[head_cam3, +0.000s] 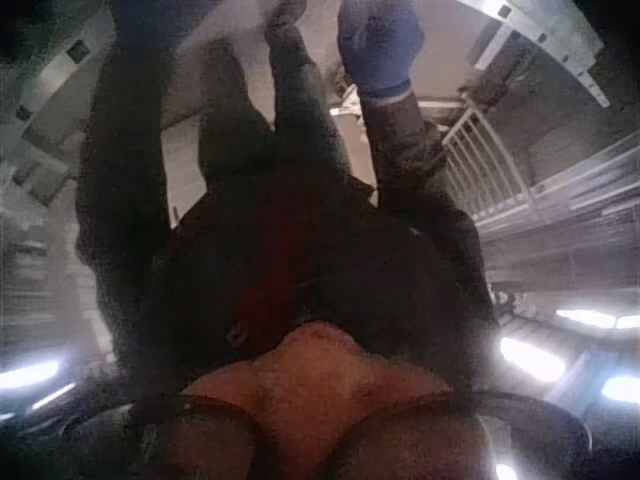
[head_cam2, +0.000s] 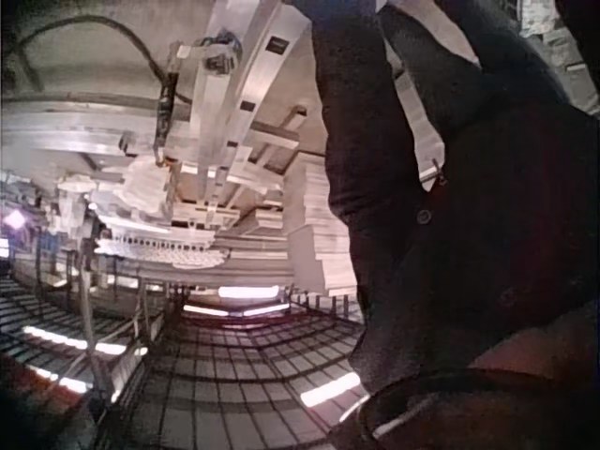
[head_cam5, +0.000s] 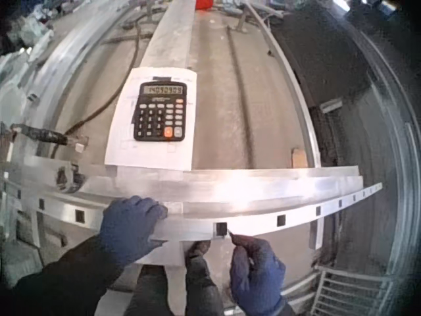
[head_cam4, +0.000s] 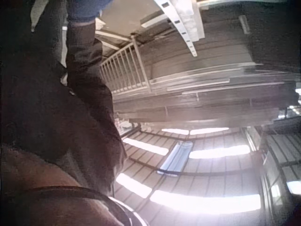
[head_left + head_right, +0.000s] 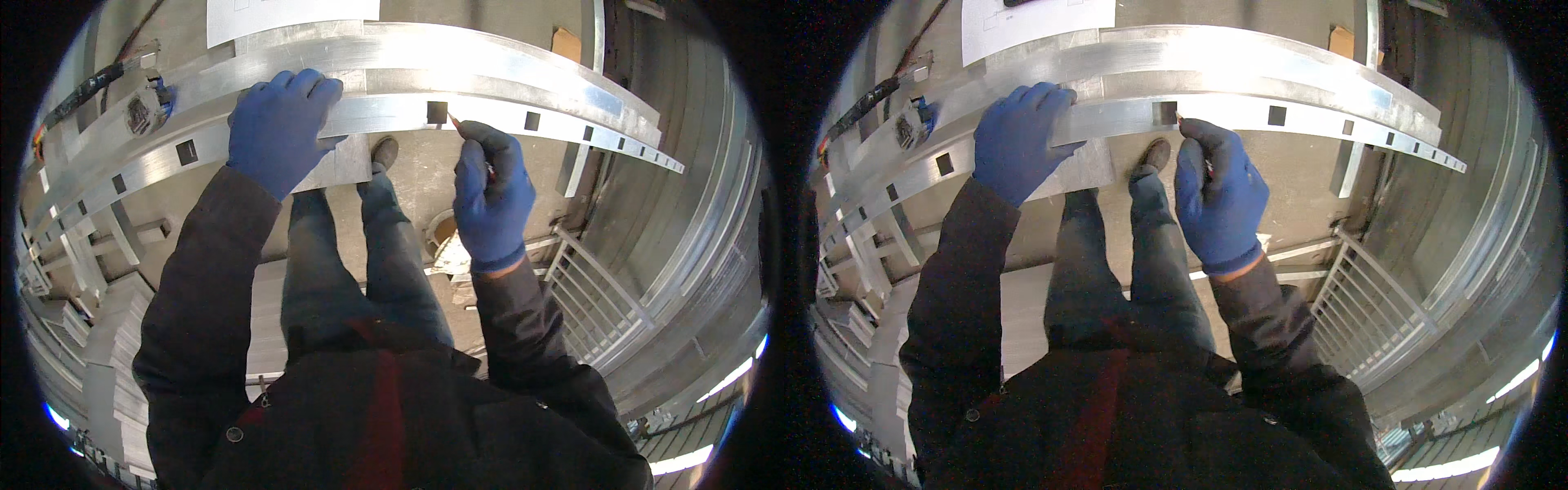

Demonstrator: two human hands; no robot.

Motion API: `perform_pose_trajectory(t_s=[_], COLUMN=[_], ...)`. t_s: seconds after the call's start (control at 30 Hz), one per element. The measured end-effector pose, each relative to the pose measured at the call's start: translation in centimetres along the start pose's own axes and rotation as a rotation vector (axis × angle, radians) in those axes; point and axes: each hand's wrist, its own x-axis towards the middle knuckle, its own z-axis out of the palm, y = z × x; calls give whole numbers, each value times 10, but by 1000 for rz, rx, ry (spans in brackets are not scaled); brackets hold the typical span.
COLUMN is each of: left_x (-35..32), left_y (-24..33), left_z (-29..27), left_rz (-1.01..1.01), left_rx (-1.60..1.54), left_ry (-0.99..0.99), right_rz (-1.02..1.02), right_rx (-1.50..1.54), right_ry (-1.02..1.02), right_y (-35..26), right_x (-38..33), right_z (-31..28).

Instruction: The person measures a long aluminum frame with a tape measure, then uses a red pencil to mark multiple points along the frame. The person repositions the frame and repeats the marking process on another section.

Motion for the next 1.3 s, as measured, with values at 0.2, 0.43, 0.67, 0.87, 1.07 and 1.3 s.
perform_pose_trajectory(t_s=[0.2,0.43,0.67,0.87,1.07,1.3], left_x=[0,0,-1,-2,-5,-3], left_y=[-1,-1,1,-2,-4,-3], left_z=[0,1,4,5,7,5], left_rz=[-1,38,13,8,28,26], left_rx=[24,56,79,58,71,54], left_ry=[-59,-12,-40,-32,54,38], right_rz=[-43,-41,-78,-105,-84,-15], right_rx=[-135,-151,-215,-330,-453,-473], right_ry=[31,60,68,70,26,-71], right_y=[-12,-15,-13,-9,-16,-31], right_x=[10,3,6,13,16,29], right_z=[16,18,25,38,40,33])
